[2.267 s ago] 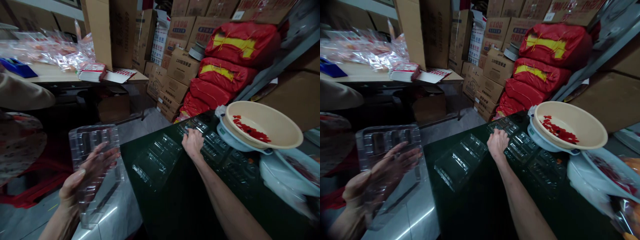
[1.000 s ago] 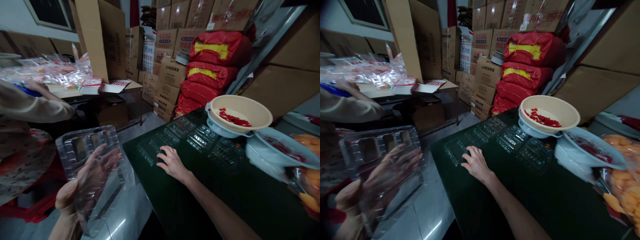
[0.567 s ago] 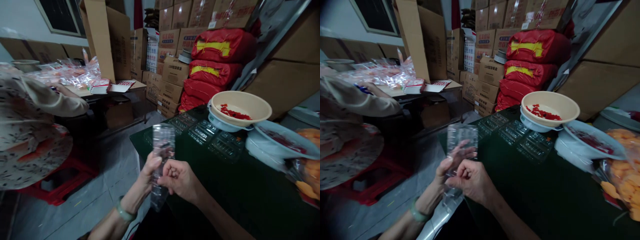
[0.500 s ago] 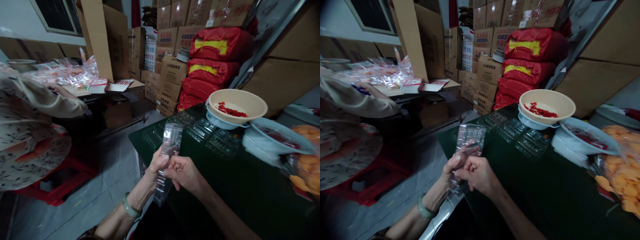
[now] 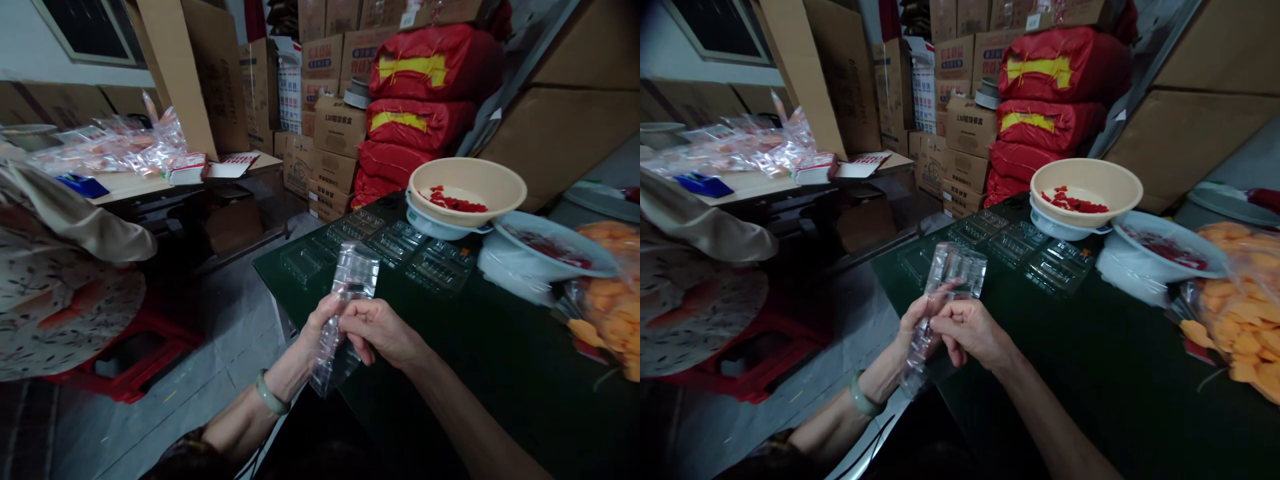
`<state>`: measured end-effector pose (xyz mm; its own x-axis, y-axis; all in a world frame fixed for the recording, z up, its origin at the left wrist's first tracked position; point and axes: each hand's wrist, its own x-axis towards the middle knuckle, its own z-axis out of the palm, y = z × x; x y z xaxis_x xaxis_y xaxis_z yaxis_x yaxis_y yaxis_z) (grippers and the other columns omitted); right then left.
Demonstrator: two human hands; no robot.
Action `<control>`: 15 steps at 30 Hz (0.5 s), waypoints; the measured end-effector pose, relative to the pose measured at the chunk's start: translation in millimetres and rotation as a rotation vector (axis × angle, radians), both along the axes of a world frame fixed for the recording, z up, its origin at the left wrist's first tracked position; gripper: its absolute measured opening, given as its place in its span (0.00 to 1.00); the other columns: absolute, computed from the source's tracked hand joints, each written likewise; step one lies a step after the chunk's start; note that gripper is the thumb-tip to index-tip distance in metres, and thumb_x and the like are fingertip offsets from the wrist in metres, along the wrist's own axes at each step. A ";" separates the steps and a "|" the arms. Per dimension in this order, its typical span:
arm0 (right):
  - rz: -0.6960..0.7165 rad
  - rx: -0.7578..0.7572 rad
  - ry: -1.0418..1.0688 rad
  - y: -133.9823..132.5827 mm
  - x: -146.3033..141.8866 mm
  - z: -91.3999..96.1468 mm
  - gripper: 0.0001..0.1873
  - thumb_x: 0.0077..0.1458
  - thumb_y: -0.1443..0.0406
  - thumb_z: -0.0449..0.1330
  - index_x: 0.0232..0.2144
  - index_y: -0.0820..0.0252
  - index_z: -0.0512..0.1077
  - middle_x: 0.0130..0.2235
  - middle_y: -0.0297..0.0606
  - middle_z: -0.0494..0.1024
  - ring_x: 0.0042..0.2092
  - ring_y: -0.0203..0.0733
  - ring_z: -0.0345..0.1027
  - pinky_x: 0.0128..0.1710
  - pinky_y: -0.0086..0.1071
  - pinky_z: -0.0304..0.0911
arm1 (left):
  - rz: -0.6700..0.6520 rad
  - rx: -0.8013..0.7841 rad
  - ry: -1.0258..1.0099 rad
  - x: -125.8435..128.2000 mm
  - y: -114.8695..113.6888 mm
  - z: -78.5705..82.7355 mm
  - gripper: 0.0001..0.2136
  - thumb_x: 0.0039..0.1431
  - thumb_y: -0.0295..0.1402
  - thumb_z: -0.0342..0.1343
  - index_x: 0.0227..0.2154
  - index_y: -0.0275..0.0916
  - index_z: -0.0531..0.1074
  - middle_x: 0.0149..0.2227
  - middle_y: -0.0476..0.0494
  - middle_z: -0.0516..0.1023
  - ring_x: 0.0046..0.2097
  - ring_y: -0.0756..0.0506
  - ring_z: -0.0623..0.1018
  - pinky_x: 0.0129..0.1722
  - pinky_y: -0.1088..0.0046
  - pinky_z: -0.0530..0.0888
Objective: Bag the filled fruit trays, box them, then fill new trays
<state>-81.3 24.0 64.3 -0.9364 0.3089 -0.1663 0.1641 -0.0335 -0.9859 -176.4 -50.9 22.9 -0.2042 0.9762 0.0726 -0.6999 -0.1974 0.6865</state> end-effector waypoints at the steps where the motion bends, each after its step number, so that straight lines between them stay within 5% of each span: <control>1: -0.047 0.081 -0.001 -3.0 -0.1 4.0 0.12 0.50 0.61 0.56 0.20 0.60 0.63 0.14 0.26 0.64 0.14 0.28 0.56 0.14 0.23 0.50 | 0.021 -0.008 0.010 0.2 -0.1 0.1 0.25 0.48 0.48 0.53 0.44 0.35 0.67 0.24 0.45 0.72 0.21 0.46 0.72 0.23 0.71 0.66; 4: -0.222 0.341 0.057 -14.7 0.9 18.3 0.07 0.51 0.65 0.54 0.22 0.59 0.65 0.16 0.27 0.64 0.18 0.29 0.57 0.18 0.24 0.52 | 0.141 -0.040 0.041 0.4 -0.1 3.3 0.20 0.45 0.38 0.60 0.43 0.38 0.67 0.26 0.48 0.72 0.22 0.49 0.72 0.22 0.74 0.66; 7: -0.224 0.361 0.137 -18.9 6.9 23.5 0.09 0.53 0.65 0.54 0.22 0.59 0.65 0.15 0.27 0.61 0.18 0.28 0.53 0.19 0.25 0.50 | 0.172 -0.050 0.038 -9.4 -0.4 8.5 0.25 0.38 0.33 0.63 0.44 0.38 0.68 0.32 0.45 0.74 0.30 0.47 0.74 0.28 0.73 0.69; 11: -0.410 -0.050 0.223 1.5 28.1 -3.0 0.11 0.53 0.60 0.55 0.23 0.58 0.61 0.18 0.25 0.59 0.17 0.26 0.48 0.16 0.24 0.44 | 0.240 -0.042 -0.034 -50.3 -13.1 14.0 0.31 0.39 0.39 0.59 0.49 0.34 0.64 0.39 0.37 0.73 0.41 0.39 0.74 0.40 0.63 0.70; 15: -0.632 -0.541 0.104 30.3 47.2 -49.4 0.17 0.42 0.59 0.64 0.23 0.58 0.58 0.21 0.25 0.60 0.17 0.24 0.49 0.15 0.21 0.41 | 0.359 -0.026 0.007 -92.2 -39.7 16.7 0.34 0.41 0.45 0.53 0.52 0.33 0.59 0.43 0.33 0.72 0.47 0.34 0.72 0.44 0.57 0.68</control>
